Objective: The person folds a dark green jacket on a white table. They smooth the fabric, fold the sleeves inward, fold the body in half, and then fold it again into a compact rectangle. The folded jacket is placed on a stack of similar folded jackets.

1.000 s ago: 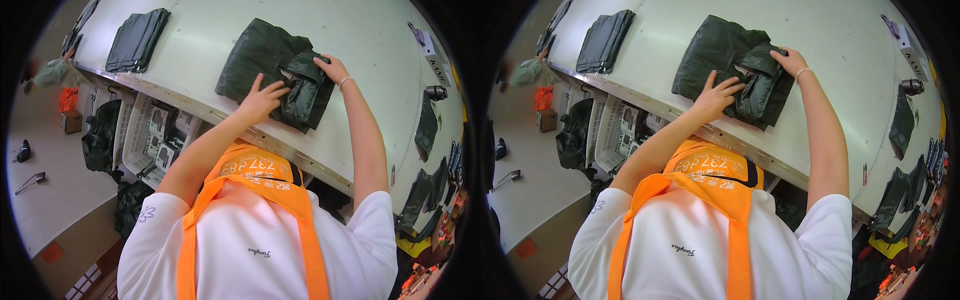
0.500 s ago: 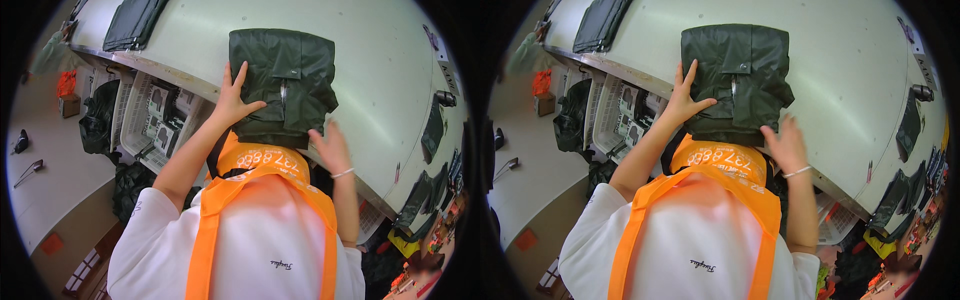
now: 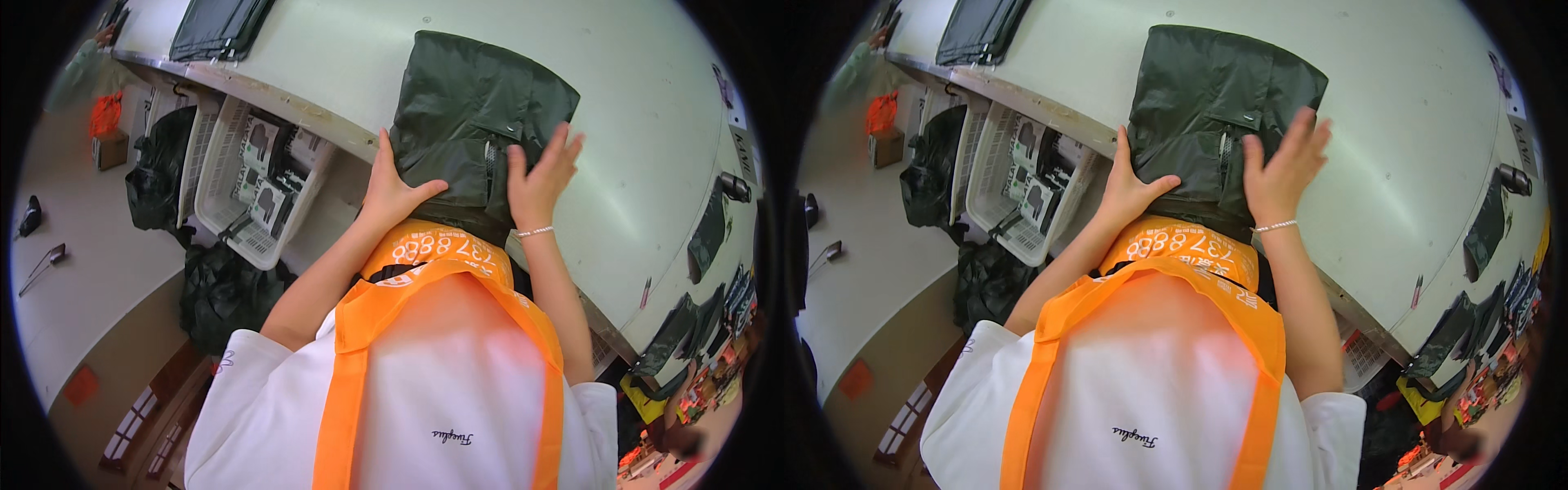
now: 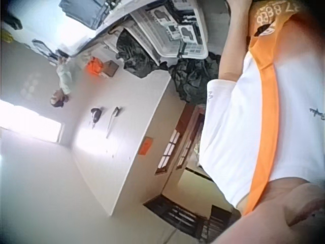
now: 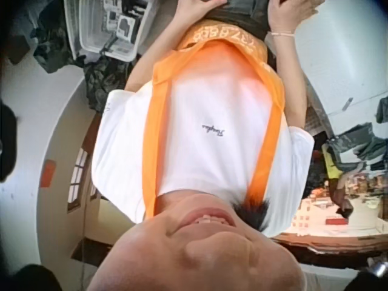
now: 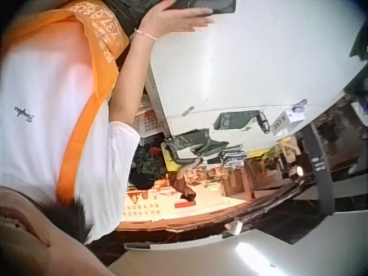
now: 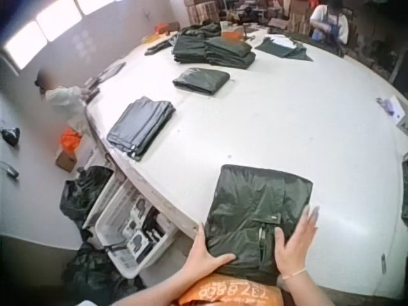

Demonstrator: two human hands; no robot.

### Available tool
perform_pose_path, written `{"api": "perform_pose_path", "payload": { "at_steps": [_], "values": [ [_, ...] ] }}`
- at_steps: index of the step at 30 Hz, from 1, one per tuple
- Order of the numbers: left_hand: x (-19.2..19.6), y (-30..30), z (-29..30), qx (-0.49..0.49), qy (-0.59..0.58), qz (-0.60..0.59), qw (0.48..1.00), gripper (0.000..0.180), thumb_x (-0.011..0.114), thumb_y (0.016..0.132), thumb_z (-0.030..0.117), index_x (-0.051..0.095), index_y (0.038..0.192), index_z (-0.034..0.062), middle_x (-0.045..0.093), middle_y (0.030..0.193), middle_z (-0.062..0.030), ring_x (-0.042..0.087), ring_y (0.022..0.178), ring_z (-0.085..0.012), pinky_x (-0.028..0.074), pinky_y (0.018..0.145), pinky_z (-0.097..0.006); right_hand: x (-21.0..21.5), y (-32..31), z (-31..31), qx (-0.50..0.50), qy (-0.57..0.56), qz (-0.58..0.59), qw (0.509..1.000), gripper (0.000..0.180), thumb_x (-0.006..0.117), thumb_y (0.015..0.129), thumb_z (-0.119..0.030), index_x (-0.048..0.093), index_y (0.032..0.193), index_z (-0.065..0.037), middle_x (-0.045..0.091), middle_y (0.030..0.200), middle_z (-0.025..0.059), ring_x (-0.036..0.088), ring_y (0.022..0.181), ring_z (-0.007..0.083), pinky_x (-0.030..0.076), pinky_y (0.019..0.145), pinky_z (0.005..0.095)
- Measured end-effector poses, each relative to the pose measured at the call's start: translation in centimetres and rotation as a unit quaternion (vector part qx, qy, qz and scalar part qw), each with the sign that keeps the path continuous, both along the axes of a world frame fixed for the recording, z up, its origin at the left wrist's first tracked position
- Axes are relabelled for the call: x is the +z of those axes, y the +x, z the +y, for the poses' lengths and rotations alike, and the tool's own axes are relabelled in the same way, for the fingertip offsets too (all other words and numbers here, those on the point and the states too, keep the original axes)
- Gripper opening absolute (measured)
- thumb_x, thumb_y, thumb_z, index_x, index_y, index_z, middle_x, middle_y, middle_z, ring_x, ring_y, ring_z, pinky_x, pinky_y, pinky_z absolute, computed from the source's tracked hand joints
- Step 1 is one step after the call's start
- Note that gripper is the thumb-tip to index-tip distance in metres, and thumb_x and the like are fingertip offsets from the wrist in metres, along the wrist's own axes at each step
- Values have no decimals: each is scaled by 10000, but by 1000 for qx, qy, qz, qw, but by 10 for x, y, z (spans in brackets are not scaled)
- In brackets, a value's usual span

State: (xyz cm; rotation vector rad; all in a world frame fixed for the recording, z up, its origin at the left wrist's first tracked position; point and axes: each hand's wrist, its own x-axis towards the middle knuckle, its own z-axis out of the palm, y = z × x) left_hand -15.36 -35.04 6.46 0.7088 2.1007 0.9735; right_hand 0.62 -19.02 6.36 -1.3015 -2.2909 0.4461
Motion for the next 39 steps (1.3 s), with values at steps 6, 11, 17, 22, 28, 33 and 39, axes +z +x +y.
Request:
{"api": "perform_pose_path", "payload": {
  "at_steps": [6,11,17,22,28,33,39],
  "values": [
    [0,-24,6,-18,-25,-95,995,891,790,664,426,394,1257,-109,531,1197,-266,524,1139,-309,405,962,-354,1,13,12,-90,-347,86,930,858,542,895,-428,114,1401,117,241,1436,309,270,1341,382,226,1102,358],
    [-1,-41,12,-67,-128,-148,978,756,538,855,558,512,1085,-162,556,1122,-304,543,1098,-321,417,909,-371,-27,28,0,-64,-311,140,938,951,588,845,-504,115,1409,99,367,1349,315,349,1279,402,273,1070,384],
    [7,-44,5,-123,-24,-131,983,748,477,925,482,353,1216,-196,449,1263,-285,399,1232,-287,291,1035,-334,-24,19,-11,-71,-313,64,945,1035,657,798,-489,42,1439,43,369,1313,301,402,1187,401,267,1064,415],
    [5,-60,8,-150,-25,-130,980,908,593,870,447,149,1317,-206,288,1403,-278,259,1339,-284,175,1107,-322,-12,3,-5,-11,-353,211,911,1102,751,750,-345,-22,1439,34,220,1430,301,300,1311,368,237,1094,360],
    [-10,-94,33,-101,93,21,990,841,729,741,350,286,1256,-147,510,1193,-298,516,1118,-402,415,959,-390,1,-67,-10,-91,-169,54,980,995,708,768,-141,5,1473,-140,175,1447,316,400,1252,411,372,1014,382],
    [-4,-125,72,-249,-66,233,938,554,657,743,146,427,1158,-139,588,961,-248,612,889,-359,509,753,-408,45,-157,-5,-29,-141,-149,978,615,588,839,-150,377,1378,-359,169,1398,394,594,920,450,517,759,421],
    [-27,-174,92,-292,56,201,934,442,540,840,261,497,1217,34,566,1144,-212,573,993,-363,483,799,-433,84,-289,-8,-2,-106,-361,926,833,577,740,-670,357,1418,-239,115,1441,367,528,1019,479,453,877,450]
  ]
}}
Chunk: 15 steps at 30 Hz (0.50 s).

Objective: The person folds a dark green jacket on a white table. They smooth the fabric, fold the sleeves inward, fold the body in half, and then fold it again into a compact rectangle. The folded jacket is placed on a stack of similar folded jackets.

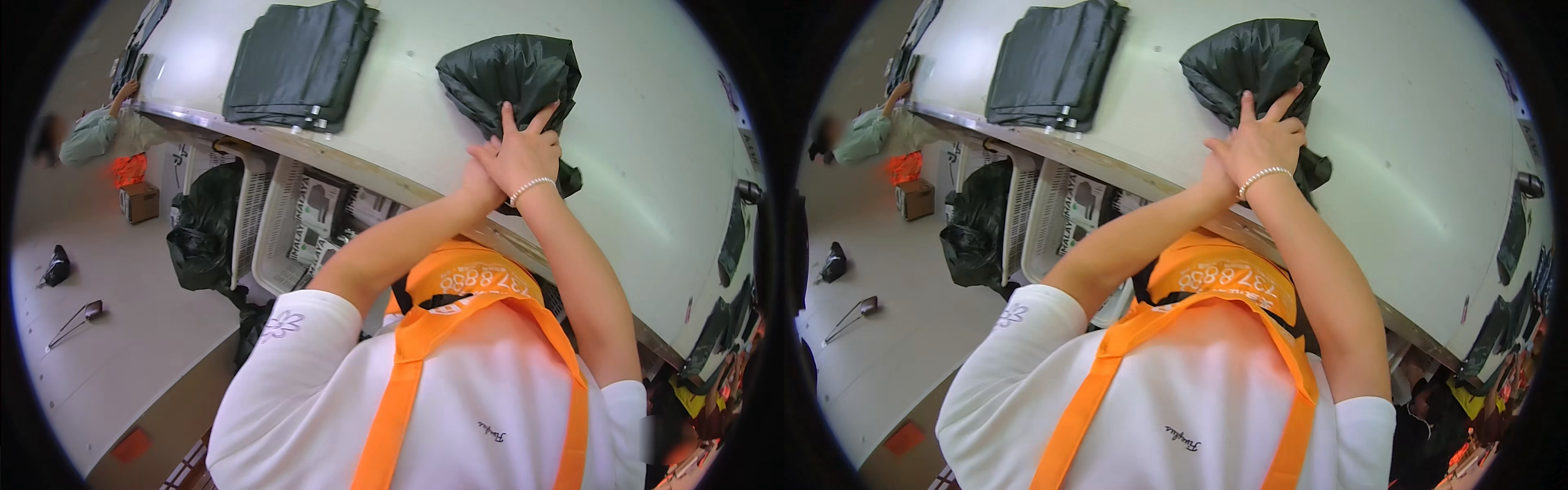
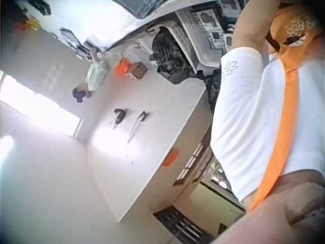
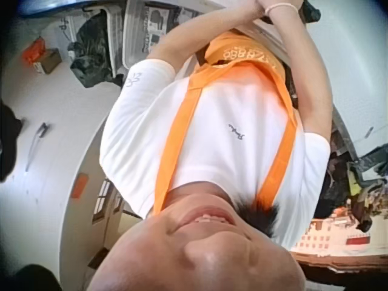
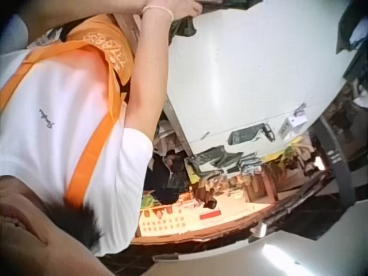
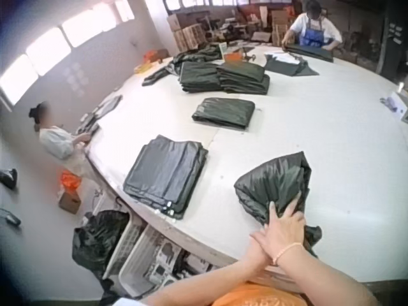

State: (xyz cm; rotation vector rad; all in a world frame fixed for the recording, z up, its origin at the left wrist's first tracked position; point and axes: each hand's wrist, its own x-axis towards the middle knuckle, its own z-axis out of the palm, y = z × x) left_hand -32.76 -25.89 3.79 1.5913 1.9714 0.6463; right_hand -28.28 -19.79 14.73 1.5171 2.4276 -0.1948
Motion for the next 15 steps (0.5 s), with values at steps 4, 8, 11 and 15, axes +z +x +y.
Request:
{"api": "perform_pose_path", "payload": {
  "at_steps": [4,8,11,15],
  "values": [
    [11,-14,9,-7,64,-127,990,461,623,798,328,530,1200,124,586,1146,-180,572,1002,-376,473,829,-437,-20,-43,24,20,19,-163,986,909,618,714,-656,307,1443,-211,149,1446,341,517,1049,465,448,873,469],
    [33,-50,1,-138,-123,-185,965,337,633,792,322,630,1050,104,608,1116,-165,577,1002,-364,471,839,-429,-51,-53,28,88,95,-235,963,921,635,706,-626,306,1443,-183,222,1429,322,500,1046,452,427,884,477],
    [18,-119,-15,36,67,-51,996,116,683,733,210,687,765,99,639,874,-149,605,875,-321,481,745,-429,-50,-52,21,120,113,-197,966,765,591,767,-453,340,1434,-176,266,1426,301,495,1002,467,409,864,504],
    [10,-267,-9,216,150,296,918,592,710,741,308,526,1255,82,443,1355,-167,402,1245,-353,323,1011,-478,-48,-39,20,143,121,-190,964,841,586,749,-544,310,1442,-156,309,1392,301,465,992,418,377,902,454]
  ]
}}
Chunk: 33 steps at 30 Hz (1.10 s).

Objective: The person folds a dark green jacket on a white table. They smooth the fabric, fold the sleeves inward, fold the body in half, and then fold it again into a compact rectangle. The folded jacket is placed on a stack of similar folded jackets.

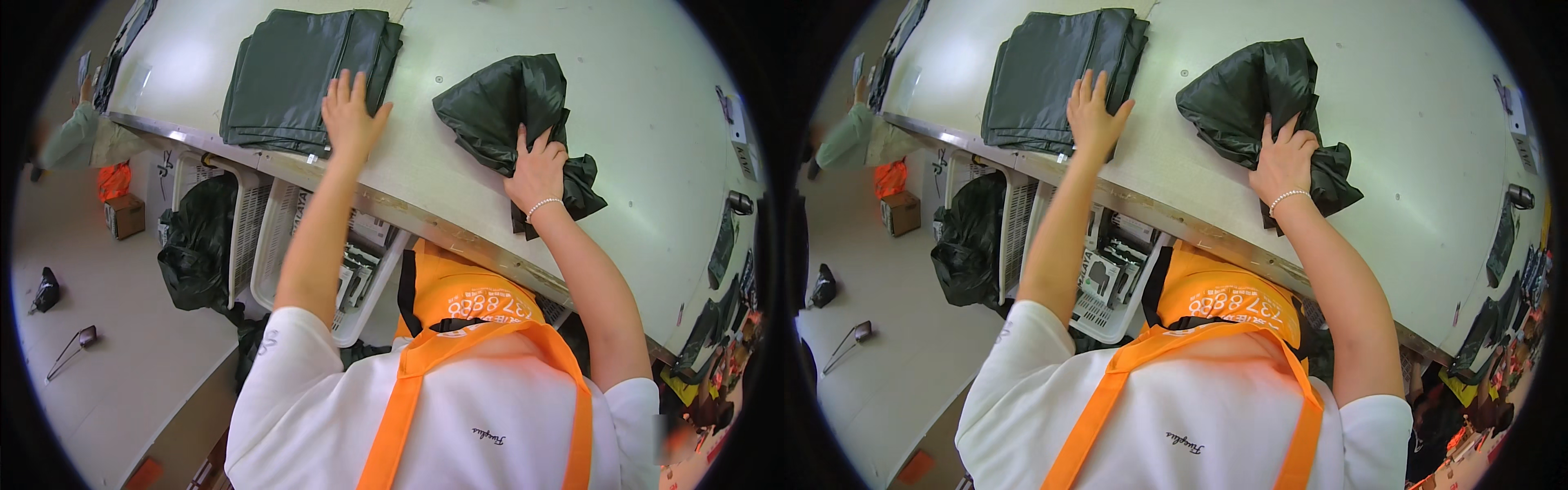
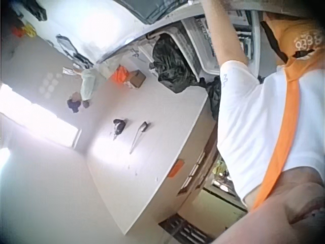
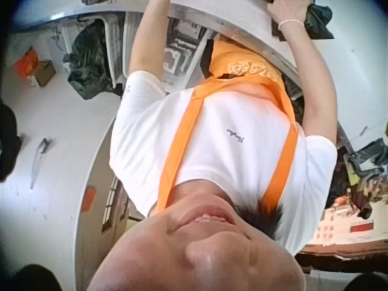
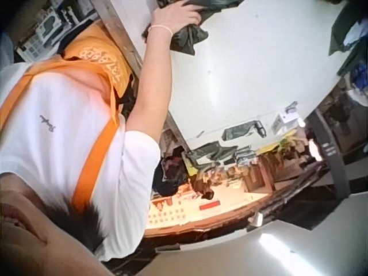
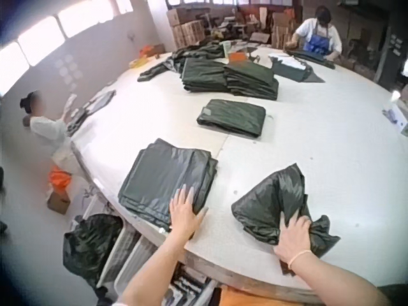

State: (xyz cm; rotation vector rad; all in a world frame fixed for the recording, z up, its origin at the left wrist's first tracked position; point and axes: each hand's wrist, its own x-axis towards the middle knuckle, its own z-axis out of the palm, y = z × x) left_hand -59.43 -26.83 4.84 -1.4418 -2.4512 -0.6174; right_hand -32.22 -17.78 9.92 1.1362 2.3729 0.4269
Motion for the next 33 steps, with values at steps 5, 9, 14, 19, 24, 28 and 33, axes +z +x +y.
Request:
{"api": "perform_pose_path", "payload": {
  "at_steps": [5,9,14,19,24,28,33],
  "values": [
    [-37,-24,-2,-38,-92,-61,993,602,615,819,360,441,1356,150,335,1451,-144,288,1335,-349,228,1068,-528,9,22,21,28,-79,135,987,737,669,764,-366,359,1412,-199,361,1333,285,497,1029,347,414,911,392],
    [-29,43,10,-124,-80,-9,989,391,569,854,247,555,1231,147,465,1349,-122,405,1253,-328,289,1029,-541,32,77,34,-103,-169,254,947,670,654,792,-383,383,1390,-249,384,1298,251,517,1032,382,439,897,420],
    [-37,210,13,-306,-124,-97,939,304,604,821,206,609,1110,113,496,1312,-123,445,1216,-329,330,1004,-529,59,208,5,-334,-219,574,715,594,691,811,-283,446,1243,43,544,1195,212,537,1108,309,414,933,339],
    [-41,311,21,-439,-45,-280,852,382,678,752,221,601,1103,93,512,1274,-131,457,1185,-320,362,974,-481,59,313,-48,-403,-135,604,674,571,698,812,-260,452,1218,59,574,1171,170,563,1046,266,410,930,329],
    [-34,313,51,-417,-58,-151,894,412,689,758,268,612,1156,190,503,1277,-34,484,1033,-269,383,848,-391,56,352,-101,-435,-113,593,668,498,686,816,-254,518,1174,50,547,1209,165,563,1054,304,414,917,342],
    [-43,311,60,-418,-35,-176,891,284,664,785,239,661,1059,165,542,1181,-27,518,960,-233,394,796,-369,61,354,-125,-423,-123,579,686,358,680,809,-236,618,1067,5,491,1266,152,530,1078,363,418,909,356],
    [-50,313,61,-413,-1,-184,892,141,672,777,175,659,888,90,582,936,-47,558,868,-248,419,733,-350,83,339,-129,-369,-158,515,757,449,711,767,-237,587,1154,-47,480,1256,167,505,1097,383,435,907,386]
  ]
}}
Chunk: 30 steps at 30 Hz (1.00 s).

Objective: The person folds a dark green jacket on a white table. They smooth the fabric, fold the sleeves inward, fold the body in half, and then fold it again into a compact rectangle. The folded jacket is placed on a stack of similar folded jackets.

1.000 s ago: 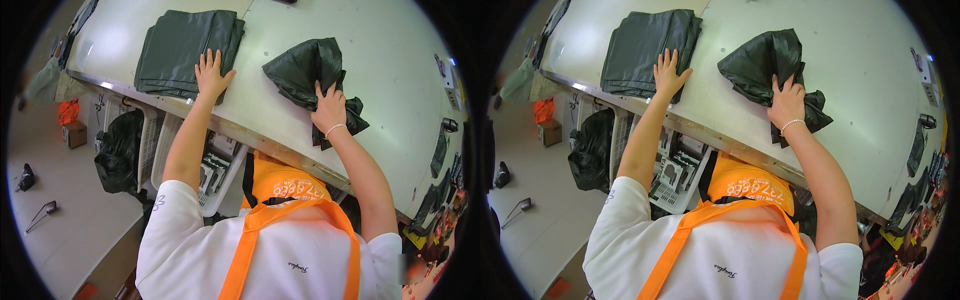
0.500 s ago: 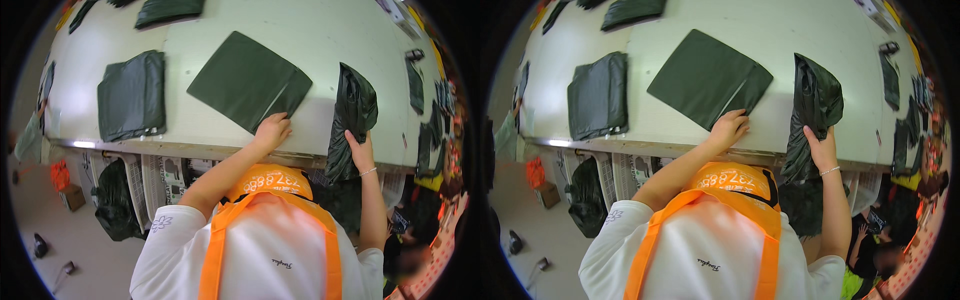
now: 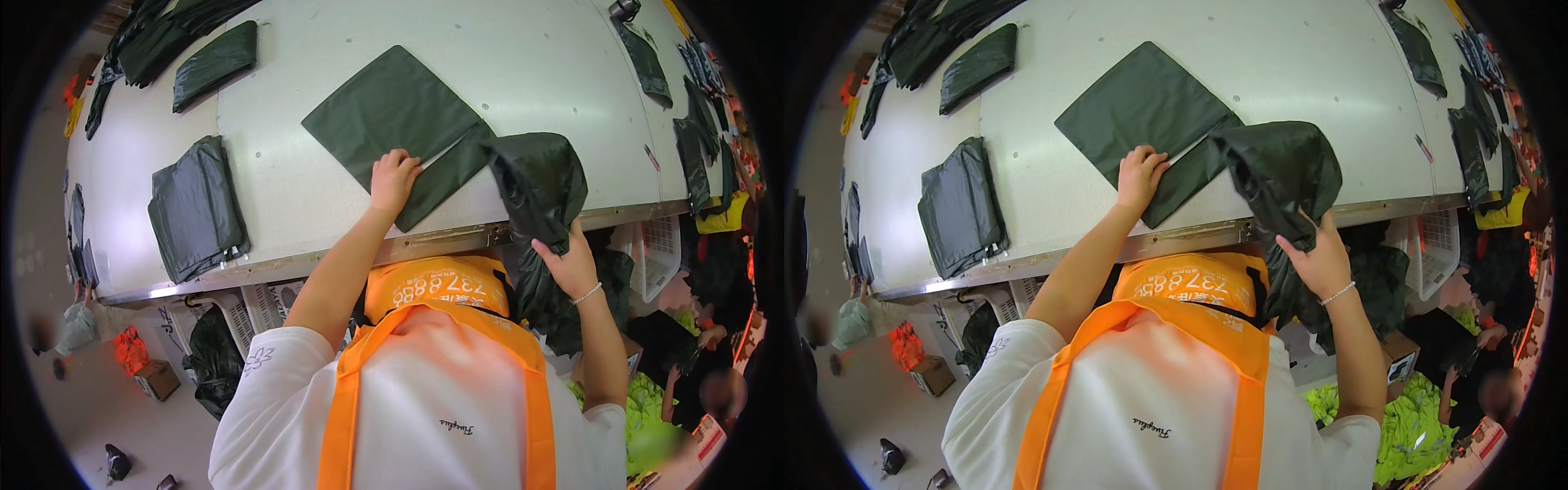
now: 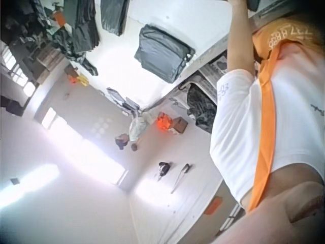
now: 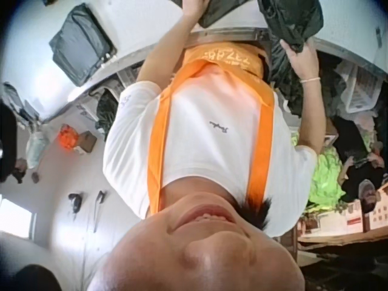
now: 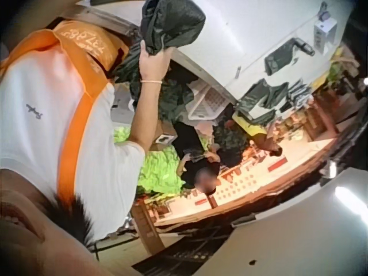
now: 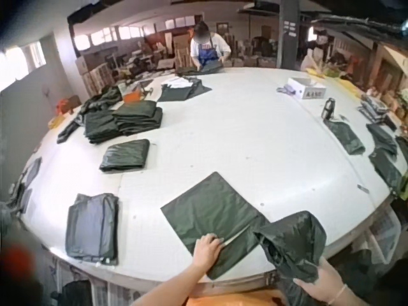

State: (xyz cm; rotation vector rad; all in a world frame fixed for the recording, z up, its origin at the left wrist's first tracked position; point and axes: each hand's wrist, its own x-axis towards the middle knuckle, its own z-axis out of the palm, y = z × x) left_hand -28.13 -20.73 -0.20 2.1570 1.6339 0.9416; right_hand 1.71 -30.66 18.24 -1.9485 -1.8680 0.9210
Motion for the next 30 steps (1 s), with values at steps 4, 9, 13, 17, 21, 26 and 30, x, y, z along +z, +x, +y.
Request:
{"api": "perform_pose_path", "payload": {
  "at_steps": [4,9,13,17,21,26,30],
  "values": [
    [18,-14,18,30,-33,-162,986,59,632,807,94,630,829,39,575,790,-121,572,723,-311,459,641,-372,7,-20,7,198,-12,-111,974,683,728,698,-264,478,1329,-185,427,1278,232,486,1114,388,429,930,399],
    [97,-38,13,-134,-101,-154,974,87,658,799,100,657,846,26,596,783,-106,588,695,-260,463,637,-321,-15,-77,40,399,-74,-131,904,632,676,732,-398,495,1321,-260,409,1296,245,535,1035,344,445,905,390],
    [122,-82,-4,-116,-283,-187,934,113,656,808,92,667,881,6,634,794,-87,600,720,-161,467,668,-267,-53,-91,69,380,13,-155,912,611,673,755,-424,498,1318,-263,362,1361,243,535,1054,349,456,900,392],
    [63,-106,-33,91,-198,-396,892,376,562,806,-11,560,1180,32,621,993,-79,585,848,-160,480,759,-282,-47,-99,89,313,-71,-127,939,588,634,793,-454,484,1324,-254,371,1362,159,525,1094,330,446,938,407],
    [49,-46,-48,111,-368,-176,906,376,612,750,307,648,861,-51,645,775,-232,636,763,-325,489,737,-387,-53,-101,101,296,-75,-123,944,578,617,803,-463,486,1318,-236,400,1319,159,525,1093,347,446,931,413],
    [97,-49,-31,206,-298,-219,906,231,571,757,215,631,700,-1,638,732,-190,625,693,-336,482,657,-429,-42,-90,103,250,-66,-156,953,472,634,806,-404,591,1187,-128,427,1304,163,520,1074,370,438,917,418],
    [101,0,-61,-13,-29,-4,999,197,581,738,162,574,614,8,596,641,-157,597,633,-348,467,593,-445,-39,-91,99,247,-33,-174,953,416,615,787,-290,606,1135,-61,471,1237,220,539,1034,381,451,895,431]
  ]
}}
